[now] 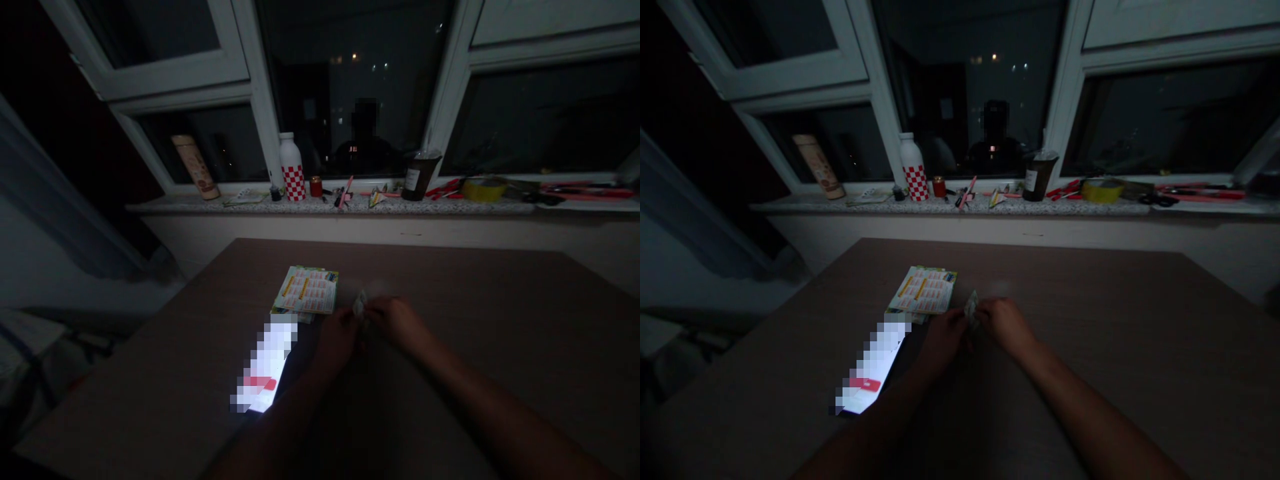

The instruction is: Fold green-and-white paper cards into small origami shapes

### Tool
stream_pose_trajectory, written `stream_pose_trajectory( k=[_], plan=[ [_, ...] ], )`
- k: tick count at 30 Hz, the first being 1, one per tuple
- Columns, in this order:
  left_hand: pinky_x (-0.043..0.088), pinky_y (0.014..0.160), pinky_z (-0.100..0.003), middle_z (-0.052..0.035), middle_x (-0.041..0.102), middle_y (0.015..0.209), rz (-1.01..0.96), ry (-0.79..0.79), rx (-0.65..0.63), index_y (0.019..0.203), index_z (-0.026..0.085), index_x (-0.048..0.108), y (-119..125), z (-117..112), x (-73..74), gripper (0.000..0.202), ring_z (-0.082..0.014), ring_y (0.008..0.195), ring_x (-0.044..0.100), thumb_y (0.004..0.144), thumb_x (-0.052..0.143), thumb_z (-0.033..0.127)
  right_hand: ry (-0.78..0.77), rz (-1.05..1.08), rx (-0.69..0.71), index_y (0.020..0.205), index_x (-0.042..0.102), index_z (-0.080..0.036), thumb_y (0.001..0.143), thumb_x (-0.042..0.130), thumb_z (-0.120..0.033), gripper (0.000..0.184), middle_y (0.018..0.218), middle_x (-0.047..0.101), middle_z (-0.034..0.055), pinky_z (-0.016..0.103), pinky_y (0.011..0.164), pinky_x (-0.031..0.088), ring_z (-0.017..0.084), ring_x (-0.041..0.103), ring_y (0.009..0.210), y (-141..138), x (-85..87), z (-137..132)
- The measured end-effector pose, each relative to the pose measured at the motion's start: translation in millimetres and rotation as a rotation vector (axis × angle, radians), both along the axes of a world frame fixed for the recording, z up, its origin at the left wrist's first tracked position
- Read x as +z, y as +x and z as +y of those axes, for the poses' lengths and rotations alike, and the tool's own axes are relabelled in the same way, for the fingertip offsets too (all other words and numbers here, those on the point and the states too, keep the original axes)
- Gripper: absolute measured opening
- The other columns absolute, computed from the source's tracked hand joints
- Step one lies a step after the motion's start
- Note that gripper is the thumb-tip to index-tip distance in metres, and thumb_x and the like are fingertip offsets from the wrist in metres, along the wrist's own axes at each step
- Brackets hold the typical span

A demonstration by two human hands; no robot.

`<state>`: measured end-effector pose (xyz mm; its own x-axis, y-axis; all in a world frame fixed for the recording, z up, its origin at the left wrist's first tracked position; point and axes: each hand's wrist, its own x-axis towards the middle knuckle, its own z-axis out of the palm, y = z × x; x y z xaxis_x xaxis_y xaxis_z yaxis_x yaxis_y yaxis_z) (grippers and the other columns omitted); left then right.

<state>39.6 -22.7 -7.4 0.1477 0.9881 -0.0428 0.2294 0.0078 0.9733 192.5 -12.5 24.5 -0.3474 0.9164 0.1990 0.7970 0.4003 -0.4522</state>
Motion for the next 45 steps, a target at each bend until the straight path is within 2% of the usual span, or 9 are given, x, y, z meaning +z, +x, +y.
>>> stream_pose_trajectory(
  k=[4, 7, 11, 15, 21, 26, 30, 38, 45],
  plan=[
    [0.045, 0.065, -0.027, -0.0054, 0.066, 0.088, 0.346, 0.257, 0.03, 0.099, 0.017, 0.061, -6.6, -10.1, 14.0, 0.023, -0.017, 0.071, 0.061, 0.083, 0.048, 0.027, -0.024, -0.04, -0.031, 0.069, 0.072, -0.016, 0.08, 0.055, -0.015, 0.021, 0.071, 0.072, 0.0077, 0.023, 0.06, 0.039, 0.018, 0.064, 0.065, -1.0, 1.0, 25.7],
    [0.043, 0.069, -0.029, -0.0053, 0.064, 0.087, 0.599, 0.407, 0.074, 0.093, 0.018, 0.061, -17.6, -11.4, 26.5, 0.017, -0.0193, 0.078, 0.059, 0.082, 0.05, 0.025, -0.046, -0.052, -0.044, 0.064, 0.071, -0.015, 0.077, 0.056, -0.013, 0.02, 0.064, 0.07, 0.0069, 0.023, 0.053, 0.036, 0.016, 0.061, 0.057, -5.3, -0.4, 39.9],
    [0.042, 0.078, -0.031, -0.0075, 0.061, 0.092, 0.826, 0.536, 0.135, 0.094, 0.017, 0.061, -34.2, -1.5, 36.3, 0.017, -0.0213, 0.088, 0.057, 0.083, 0.05, 0.024, -0.055, -0.043, -0.054, 0.064, 0.071, -0.016, 0.077, 0.055, -0.015, 0.021, 0.062, 0.07, 0.0057, 0.023, 0.052, 0.035, 0.015, 0.06, 0.055, -9.7, -2.3, 47.1],
    [0.037, 0.089, -0.036, -0.0091, 0.059, 0.098, 1.003, 0.52, 0.159, 0.096, 0.017, 0.061, -41.6, 7.8, 35.6, 0.023, -0.0257, 0.099, 0.052, 0.077, 0.059, 0.029, -0.048, -0.001, -0.07, 0.071, 0.072, -0.017, 0.079, 0.056, -0.019, 0.018, 0.067, 0.071, 0.0053, 0.023, 0.055, 0.038, 0.016, 0.063, 0.06, -7.1, -2.1, 43.9],
    [0.036, 0.09, -0.036, -0.0116, 0.057, 0.106, 1.096, 0.463, 0.115, 0.1, 0.015, 0.06, -46.2, 12.8, 34.4, 0.034, -0.0269, 0.103, 0.051, 0.074, 0.063, 0.037, -0.008, 0.112, -0.105, 0.094, 0.071, -0.017, 0.086, 0.05, -0.025, 0.024, 0.088, 0.074, 0.0087, 0.026, 0.066, 0.044, 0.02, 0.067, 0.076, 1.4, -3.0, 25.0],
    [0.037, 0.091, -0.033, -0.0111, 0.059, 0.108, 1.104, 0.387, 0.058, 0.103, 0.015, 0.06, -61.2, 19.5, 36.8, 0.04, -0.0259, 0.104, 0.052, 0.071, 0.066, 0.039, -0.011, 0.184, -0.095, 0.091, 0.071, -0.018, 0.087, 0.048, -0.03, 0.025, 0.082, 0.074, 0.0063, 0.025, 0.064, 0.047, 0.02, 0.068, 0.072, 4.9, -8.7, 2.8],
    [0.039, 0.089, -0.032, -0.0099, 0.06, 0.107, 1.098, 0.349, 0.089, 0.101, 0.016, 0.061, -67.3, 23.0, 36.6, 0.037, -0.0245, 0.103, 0.054, 0.074, 0.062, 0.041, 0.002, 0.217, -0.119, 0.091, 0.071, -0.018, 0.087, 0.047, -0.03, 0.027, 0.082, 0.074, 0.007, 0.027, 0.064, 0.047, 0.02, 0.068, 0.07, 5.8, -15.0, -7.5],
    [0.043, 0.083, -0.031, -0.0123, 0.061, 0.099, 1.204, 0.358, 0.085, 0.093, 0.013, 0.062, -63.4, 24.4, 37.7, 0.024, -0.0243, 0.097, 0.055, 0.08, 0.053, 0.031, 0.02, 0.242, -0.137, 0.087, 0.071, -0.018, 0.086, 0.048, -0.031, 0.027, 0.077, 0.073, 0.0063, 0.027, 0.061, 0.046, 0.02, 0.066, 0.066, 5.3, -18.7, -10.6],
    [0.043, 0.081, -0.032, -0.0118, 0.059, 0.101, 1.217, 0.331, 0.089, 0.092, 0.015, 0.061, -61.3, 24.2, 39.4, 0.026, -0.0253, 0.099, 0.053, 0.074, 0.06, 0.034, 0.019, 0.242, -0.141, 0.086, 0.071, -0.017, 0.086, 0.047, -0.031, 0.027, 0.074, 0.072, 0.0061, 0.027, 0.058, 0.045, 0.02, 0.065, 0.063, 4.1, -19.1, -11.3]
  ],
)
